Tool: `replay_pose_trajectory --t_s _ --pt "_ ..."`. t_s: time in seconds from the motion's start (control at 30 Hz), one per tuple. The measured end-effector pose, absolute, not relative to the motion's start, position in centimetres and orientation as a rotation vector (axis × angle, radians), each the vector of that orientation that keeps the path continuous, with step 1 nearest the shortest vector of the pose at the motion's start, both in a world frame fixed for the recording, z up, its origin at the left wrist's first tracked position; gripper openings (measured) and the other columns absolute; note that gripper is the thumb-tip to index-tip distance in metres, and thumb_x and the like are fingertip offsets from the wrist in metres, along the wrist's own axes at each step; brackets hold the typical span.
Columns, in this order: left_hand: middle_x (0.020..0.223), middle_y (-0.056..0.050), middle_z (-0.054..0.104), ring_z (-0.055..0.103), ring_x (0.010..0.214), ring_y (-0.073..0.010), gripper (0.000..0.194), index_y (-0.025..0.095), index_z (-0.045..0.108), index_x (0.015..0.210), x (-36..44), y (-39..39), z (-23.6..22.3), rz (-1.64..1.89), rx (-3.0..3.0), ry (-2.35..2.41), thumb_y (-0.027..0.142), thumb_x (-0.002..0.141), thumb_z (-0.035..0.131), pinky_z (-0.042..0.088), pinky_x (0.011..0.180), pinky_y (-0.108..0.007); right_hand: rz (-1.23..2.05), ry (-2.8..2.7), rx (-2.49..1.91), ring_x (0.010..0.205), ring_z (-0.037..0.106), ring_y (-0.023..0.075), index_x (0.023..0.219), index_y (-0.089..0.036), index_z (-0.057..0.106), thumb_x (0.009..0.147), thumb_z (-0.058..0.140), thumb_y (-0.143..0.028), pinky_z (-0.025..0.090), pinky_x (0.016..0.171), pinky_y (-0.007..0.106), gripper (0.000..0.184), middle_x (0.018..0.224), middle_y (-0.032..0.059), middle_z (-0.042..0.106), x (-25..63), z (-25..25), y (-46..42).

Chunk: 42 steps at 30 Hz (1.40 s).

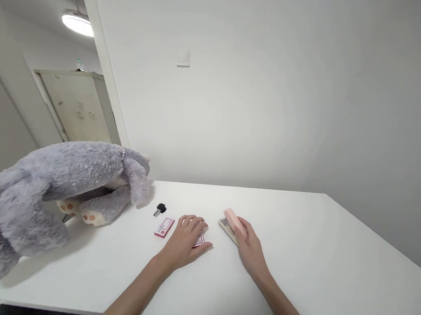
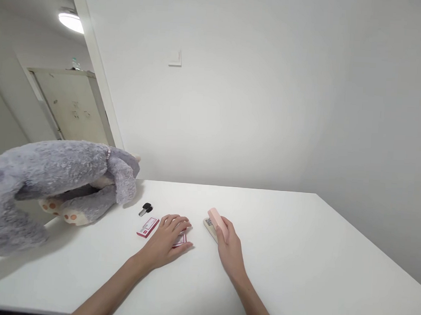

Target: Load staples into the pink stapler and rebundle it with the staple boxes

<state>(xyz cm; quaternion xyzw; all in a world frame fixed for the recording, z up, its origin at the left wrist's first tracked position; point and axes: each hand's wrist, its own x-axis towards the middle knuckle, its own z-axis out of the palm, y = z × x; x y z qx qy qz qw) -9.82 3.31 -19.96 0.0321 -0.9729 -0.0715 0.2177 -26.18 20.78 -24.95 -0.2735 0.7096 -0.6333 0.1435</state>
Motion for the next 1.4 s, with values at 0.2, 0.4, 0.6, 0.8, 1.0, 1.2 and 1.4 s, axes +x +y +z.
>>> replay_pose_trajectory --t_s 0.2,0.4,0.6,0.8,1.0,1.2,1.4 --pt "0.112 -0.006 0.072 0.058 0.120 -0.0299 0.019 0.025 0.066 0.105 -9.6 1.7 -20.9 -0.153 0.238 -2.608 0.037 0.103 0.051 0.037 0.107 -0.054 -1.824 2.053 -0.832 0.122 0.064 0.0314 0.134 -0.024 0.063 0.094 0.057 -0.060 0.053 0.098 0.042 0.054 0.137 0.0098 0.068 -26.0 -24.8 20.9" --pt "0.109 -0.012 0.070 0.059 0.113 -0.0352 0.017 0.022 0.063 0.100 -9.8 1.0 -21.7 -0.020 0.506 -2.419 0.038 0.100 0.056 0.039 0.103 -0.058 -1.754 1.960 -0.983 0.120 0.065 0.0308 0.131 -0.025 0.065 0.094 0.059 -0.055 0.054 0.098 0.041 0.048 0.135 0.0082 0.069 -25.7 -24.5 21.1" --pt "0.125 -0.008 0.069 0.053 0.130 -0.0306 0.022 0.025 0.063 0.121 -10.0 2.8 -21.3 -0.236 0.273 -2.497 0.027 0.101 0.053 0.041 0.108 -0.053 -1.669 1.797 -1.190 0.120 0.064 0.0302 0.130 -0.025 0.066 0.096 0.058 -0.053 0.051 0.103 0.041 0.045 0.132 0.0077 0.070 -25.5 -23.8 21.5" --pt "0.113 -0.005 0.073 0.054 0.128 -0.0294 0.019 0.027 0.066 0.114 -10.7 4.7 -20.6 -0.488 0.097 -2.596 0.026 0.101 0.053 0.044 0.106 -0.049 -1.664 1.731 -1.247 0.111 0.068 0.0288 0.125 -0.026 0.067 0.096 0.060 -0.051 0.054 0.098 0.041 0.040 0.123 0.0071 0.072 -25.4 -23.6 21.5" --pt "0.087 -0.005 0.066 0.059 0.087 -0.0242 0.024 0.022 0.060 0.085 -11.9 6.5 -21.3 -0.660 0.229 -2.527 0.039 0.102 0.055 0.049 0.079 -0.040 -1.676 1.749 -1.123 0.111 0.068 0.0305 0.119 -0.025 0.073 0.089 0.068 -0.057 0.055 0.096 0.041 0.044 0.120 0.0074 0.075 -25.3 -23.2 21.4" --pt "0.084 -0.003 0.064 0.058 0.083 -0.0226 0.026 0.022 0.060 0.085 -12.2 6.9 -21.4 -0.777 0.267 -2.464 0.043 0.100 0.058 0.047 0.076 -0.038 -1.639 1.746 -1.121 0.112 0.068 0.0292 0.117 -0.024 0.073 0.088 0.066 -0.063 0.054 0.097 0.039 0.049 0.119 0.0068 0.074 -25.4 -22.8 21.6" --pt "0.085 -0.003 0.063 0.057 0.083 -0.0215 0.025 0.022 0.056 0.084 -12.0 6.8 -21.4 -0.729 0.228 -2.454 0.040 0.101 0.058 0.045 0.079 -0.037 -1.678 1.702 -1.160 0.112 0.067 0.0283 0.117 -0.025 0.072 0.088 0.067 -0.062 0.054 0.097 0.038 0.047 0.118 0.0066 0.073 -25.3 -22.8 21.7"
